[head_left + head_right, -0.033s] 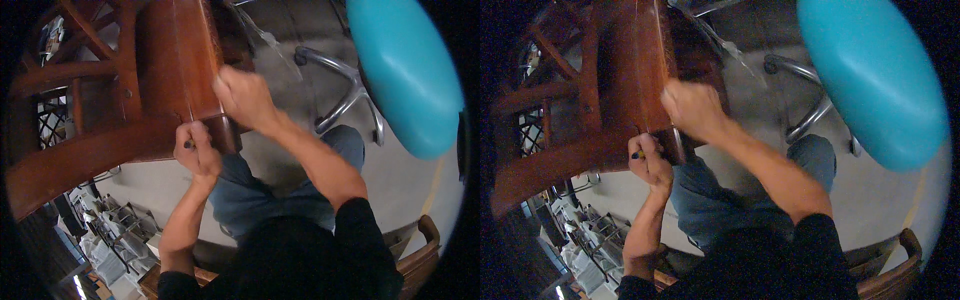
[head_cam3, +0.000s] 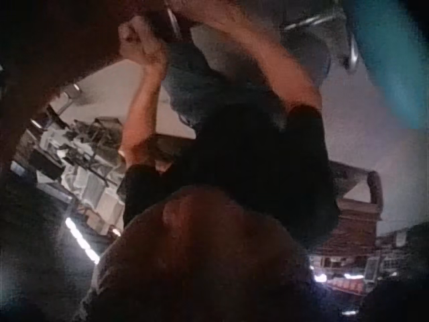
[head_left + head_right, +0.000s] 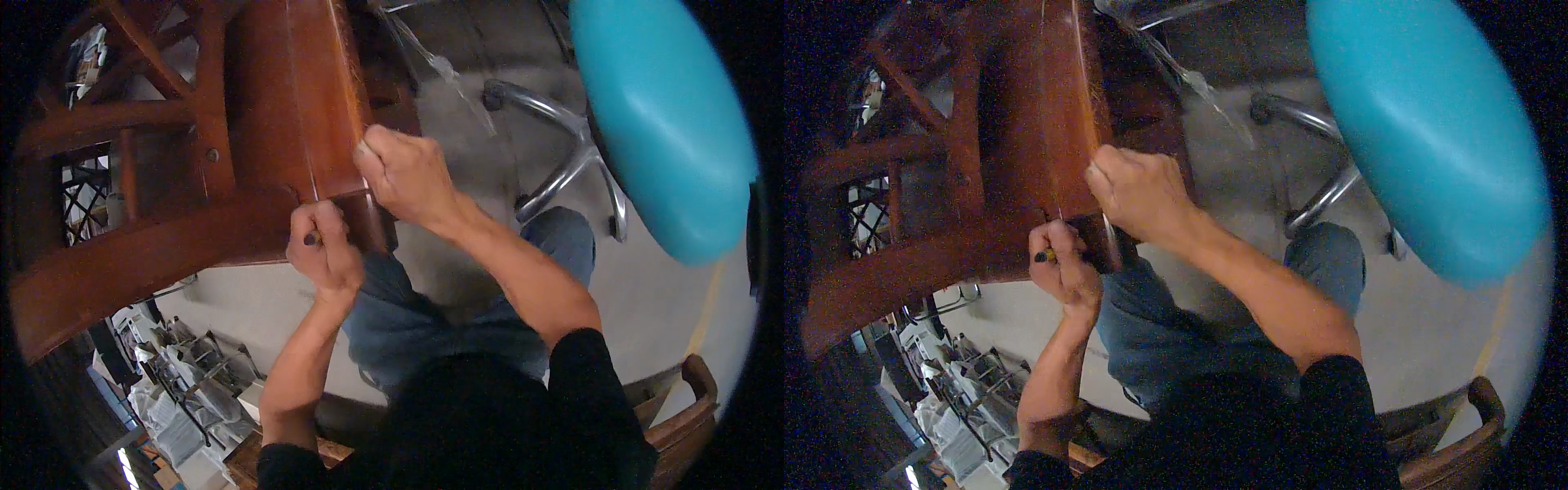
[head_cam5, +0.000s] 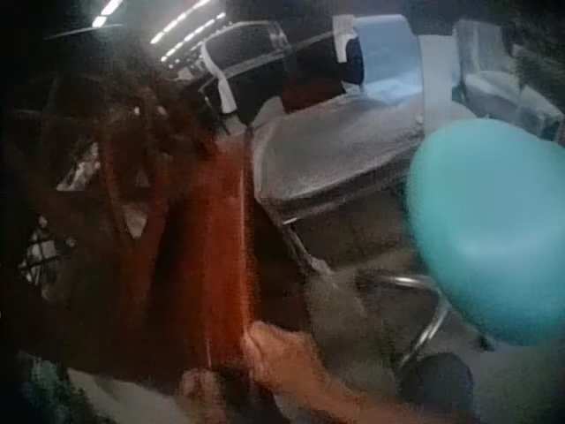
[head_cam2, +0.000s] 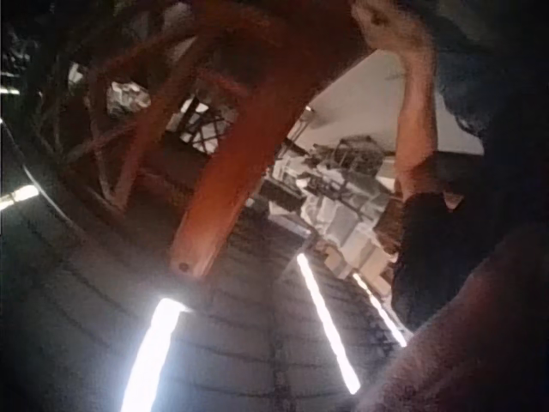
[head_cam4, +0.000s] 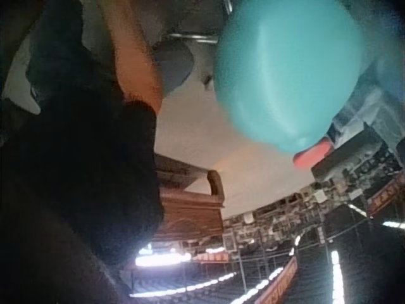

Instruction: The person applies a substance from a small tube to a damaged corner of a wooden furniture leg and then wipes the area with a white cloth. The person is sitting on the floor during the task.

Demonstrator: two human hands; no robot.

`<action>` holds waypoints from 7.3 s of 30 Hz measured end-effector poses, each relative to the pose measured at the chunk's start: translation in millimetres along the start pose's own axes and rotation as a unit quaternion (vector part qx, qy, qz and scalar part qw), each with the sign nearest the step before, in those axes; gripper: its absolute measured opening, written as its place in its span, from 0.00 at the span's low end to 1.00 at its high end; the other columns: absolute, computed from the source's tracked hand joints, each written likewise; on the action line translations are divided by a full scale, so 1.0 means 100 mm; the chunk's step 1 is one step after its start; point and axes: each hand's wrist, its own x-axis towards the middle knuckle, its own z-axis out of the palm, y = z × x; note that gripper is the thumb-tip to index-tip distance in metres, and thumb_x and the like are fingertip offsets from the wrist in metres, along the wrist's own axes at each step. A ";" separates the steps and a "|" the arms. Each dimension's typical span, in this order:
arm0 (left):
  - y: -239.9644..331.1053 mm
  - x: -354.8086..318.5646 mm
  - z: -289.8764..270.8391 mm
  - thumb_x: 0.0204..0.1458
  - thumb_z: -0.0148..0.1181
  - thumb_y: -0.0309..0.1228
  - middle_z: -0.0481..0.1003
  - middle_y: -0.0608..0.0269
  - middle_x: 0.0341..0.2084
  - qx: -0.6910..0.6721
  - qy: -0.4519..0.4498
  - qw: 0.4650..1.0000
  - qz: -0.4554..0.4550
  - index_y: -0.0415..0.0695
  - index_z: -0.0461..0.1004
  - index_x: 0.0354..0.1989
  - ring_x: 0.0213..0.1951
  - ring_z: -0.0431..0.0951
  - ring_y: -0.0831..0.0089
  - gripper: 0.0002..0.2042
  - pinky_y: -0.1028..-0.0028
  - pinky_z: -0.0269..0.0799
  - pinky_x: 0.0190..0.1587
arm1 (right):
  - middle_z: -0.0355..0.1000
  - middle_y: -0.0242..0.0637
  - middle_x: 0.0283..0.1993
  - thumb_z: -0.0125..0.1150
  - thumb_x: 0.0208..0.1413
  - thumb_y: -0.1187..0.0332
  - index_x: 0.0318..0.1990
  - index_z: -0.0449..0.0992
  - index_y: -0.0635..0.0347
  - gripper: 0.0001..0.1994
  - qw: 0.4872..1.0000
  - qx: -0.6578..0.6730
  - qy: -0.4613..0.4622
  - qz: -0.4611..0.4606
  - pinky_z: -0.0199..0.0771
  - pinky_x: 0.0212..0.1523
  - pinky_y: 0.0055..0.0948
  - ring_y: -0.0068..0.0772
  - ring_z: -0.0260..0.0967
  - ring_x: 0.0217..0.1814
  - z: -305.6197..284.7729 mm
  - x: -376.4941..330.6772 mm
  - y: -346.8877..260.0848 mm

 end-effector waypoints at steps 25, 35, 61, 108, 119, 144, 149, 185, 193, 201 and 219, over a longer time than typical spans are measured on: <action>-0.07 0.00 0.05 0.66 0.51 0.41 0.69 0.66 0.17 0.054 -0.015 0.998 0.033 0.40 0.70 0.28 0.22 0.65 0.78 0.17 0.74 0.63 0.27 | 0.74 0.57 0.34 0.45 0.63 0.59 0.29 0.74 0.65 0.19 0.995 -0.028 0.074 0.067 0.70 0.39 0.56 0.67 0.70 0.39 0.24 0.80 0.50; -0.02 0.03 0.11 0.65 0.51 0.42 0.70 0.64 0.17 0.051 -0.014 0.998 0.041 0.40 0.70 0.28 0.22 0.67 0.76 0.19 0.73 0.63 0.27 | 0.76 0.57 0.39 0.43 0.63 0.56 0.34 0.80 0.63 0.21 0.987 -0.052 0.112 0.106 0.74 0.43 0.56 0.66 0.74 0.41 0.10 1.28 0.47; -0.14 0.02 0.09 0.66 0.51 0.40 0.68 0.67 0.18 -0.054 0.019 0.996 0.070 0.39 0.69 0.27 0.22 0.65 0.79 0.18 0.76 0.61 0.27 | 0.67 0.59 0.26 0.55 0.62 0.67 0.31 0.68 0.63 0.10 0.973 0.078 0.061 0.209 0.69 0.29 0.47 0.66 0.68 0.31 -0.04 -1.86 -0.20; -0.16 0.03 0.01 0.67 0.49 0.40 0.65 0.68 0.17 -0.144 0.040 0.989 0.019 0.44 0.66 0.26 0.21 0.62 0.81 0.17 0.80 0.55 0.25 | 0.70 0.57 0.26 0.55 0.62 0.66 0.29 0.70 0.64 0.12 0.956 0.194 0.136 0.173 0.69 0.28 0.45 0.62 0.70 0.31 0.16 -1.37 -0.44; -0.14 0.01 0.04 0.66 0.50 0.39 0.66 0.68 0.17 -0.148 0.029 0.988 0.025 0.44 0.65 0.26 0.21 0.62 0.81 0.16 0.79 0.56 0.26 | 0.71 0.59 0.29 0.50 0.62 0.62 0.28 0.72 0.66 0.16 0.969 0.076 0.157 0.177 0.69 0.36 0.55 0.68 0.69 0.36 0.24 -0.74 -0.13; -0.09 -0.02 0.18 0.65 0.50 0.39 0.67 0.67 0.17 -0.025 0.029 0.999 0.020 0.43 0.67 0.25 0.22 0.66 0.77 0.17 0.73 0.61 0.26 | 0.73 0.48 0.29 0.58 0.52 0.67 0.28 0.75 0.57 0.06 0.990 0.030 0.068 0.119 0.73 0.31 0.48 0.57 0.73 0.32 0.10 -0.28 0.15; -0.16 0.04 0.21 0.64 0.51 0.42 0.70 0.62 0.17 -0.035 0.008 0.999 -0.032 0.42 0.69 0.24 0.22 0.69 0.72 0.18 0.69 0.64 0.28 | 0.71 0.50 0.34 0.59 0.48 0.71 0.35 0.71 0.61 0.07 0.982 -0.162 0.095 0.002 0.71 0.38 0.52 0.59 0.70 0.38 0.25 -0.16 0.49; -0.42 0.00 0.12 0.63 0.52 0.47 0.77 0.47 0.28 -0.030 0.007 0.999 -0.008 0.44 0.75 0.34 0.33 0.77 0.43 0.18 0.54 0.71 0.36 | 0.76 0.53 0.31 0.53 0.64 0.56 0.30 0.76 0.58 0.16 0.969 -0.243 -0.027 0.035 0.74 0.32 0.53 0.59 0.75 0.33 0.09 -0.17 -0.21; -0.34 0.02 0.07 0.62 0.55 0.43 0.78 0.47 0.27 -0.072 0.002 0.997 -0.042 0.43 0.75 0.32 0.33 0.78 0.44 0.16 0.55 0.71 0.36 | 0.76 0.51 0.30 0.54 0.63 0.57 0.31 0.76 0.59 0.15 0.977 -0.204 0.029 0.059 0.71 0.35 0.54 0.61 0.74 0.35 0.14 0.01 -0.12; -0.37 -0.01 0.07 0.63 0.51 0.48 0.75 0.43 0.27 -0.084 -0.017 0.996 -0.026 0.42 0.74 0.33 0.33 0.76 0.42 0.19 0.53 0.69 0.37 | 0.76 0.55 0.30 0.49 0.66 0.53 0.35 0.76 0.60 0.19 0.960 -0.264 0.082 0.042 0.72 0.38 0.56 0.64 0.75 0.37 0.20 1.03 -0.15; -0.45 -0.02 -0.10 0.63 0.52 0.41 0.75 0.57 0.21 -0.294 -0.063 0.951 -0.078 0.38 0.75 0.33 0.27 0.77 0.69 0.17 0.67 0.69 0.30 | 0.75 0.37 0.35 0.63 0.63 0.60 0.47 0.70 0.63 0.16 0.906 0.406 -0.119 -0.009 0.76 0.28 0.27 0.26 0.73 0.29 -0.31 0.28 -1.62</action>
